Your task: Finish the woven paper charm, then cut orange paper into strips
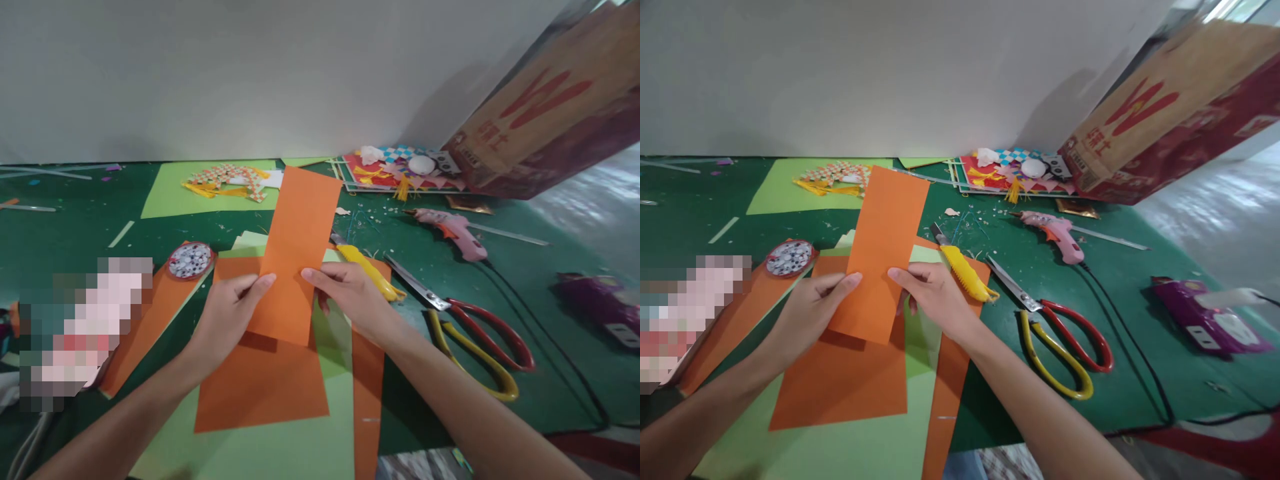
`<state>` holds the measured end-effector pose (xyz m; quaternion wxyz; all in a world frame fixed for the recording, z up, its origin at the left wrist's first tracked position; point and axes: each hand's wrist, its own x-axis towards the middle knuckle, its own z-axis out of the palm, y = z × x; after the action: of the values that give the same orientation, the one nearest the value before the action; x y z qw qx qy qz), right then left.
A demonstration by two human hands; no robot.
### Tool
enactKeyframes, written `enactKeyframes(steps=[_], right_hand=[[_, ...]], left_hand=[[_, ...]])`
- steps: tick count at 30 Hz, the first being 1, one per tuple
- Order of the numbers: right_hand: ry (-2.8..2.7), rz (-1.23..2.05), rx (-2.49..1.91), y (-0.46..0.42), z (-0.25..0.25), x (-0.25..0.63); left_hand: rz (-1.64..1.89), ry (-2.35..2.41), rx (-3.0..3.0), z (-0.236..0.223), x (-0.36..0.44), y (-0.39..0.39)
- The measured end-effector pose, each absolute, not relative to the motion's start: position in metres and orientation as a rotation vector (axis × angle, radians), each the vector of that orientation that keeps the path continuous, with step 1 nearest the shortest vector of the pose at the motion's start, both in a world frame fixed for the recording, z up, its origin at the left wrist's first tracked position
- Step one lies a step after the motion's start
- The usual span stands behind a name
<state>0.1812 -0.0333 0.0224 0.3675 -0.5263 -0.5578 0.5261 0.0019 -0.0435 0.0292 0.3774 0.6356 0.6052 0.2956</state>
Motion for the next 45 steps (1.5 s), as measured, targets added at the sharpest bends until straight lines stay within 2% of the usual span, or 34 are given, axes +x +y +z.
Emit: enactKeyframes(steps=[7, 24, 30, 34, 35, 37, 39, 41, 45], right_hand=[[-1.353, 1.250, -1.352, -0.033, 0.022, 0.183], [-1.069, 1.170, -1.243, -0.024, 0.019, 0.195], [-0.975, 1.198, -1.212, -0.022, 0.022, 0.196], [-1.134, 1.116, -1.272, -0.024, 0.021, 0.192], [-1.148, 1.092, -1.270, -0.024, 0.021, 0.192], [-1.139, 1.062, -1.251, -0.024, 0.021, 0.193], [-1.092, 1.050, -1.221, -0.023, 0.022, 0.194], [-1.038, 1.031, -1.191, -0.022, 0.024, 0.196], [-0.978, 1.012, -1.144, -0.020, 0.023, 0.197]], left_hand=[[0.588, 1.447, 1.364, 0.034, 0.003, -0.047], [0.693, 1.192, 1.310, 0.037, 0.006, -0.045], [0.929, 1.300, 1.336, 0.038, -0.004, -0.040], [1.205, 1.410, 1.833, 0.041, -0.005, -0.055], [1.147, 1.290, 2.051, 0.039, -0.004, -0.061], [0.775, 0.836, 2.487, 0.033, -0.001, -0.072], [0.470, 0.574, 2.733, 0.025, 0.004, -0.079], [0.309, 0.501, 2.836, 0.019, 0.008, -0.082], [0.229, 0.485, 2.891, 0.018, 0.010, -0.080]])
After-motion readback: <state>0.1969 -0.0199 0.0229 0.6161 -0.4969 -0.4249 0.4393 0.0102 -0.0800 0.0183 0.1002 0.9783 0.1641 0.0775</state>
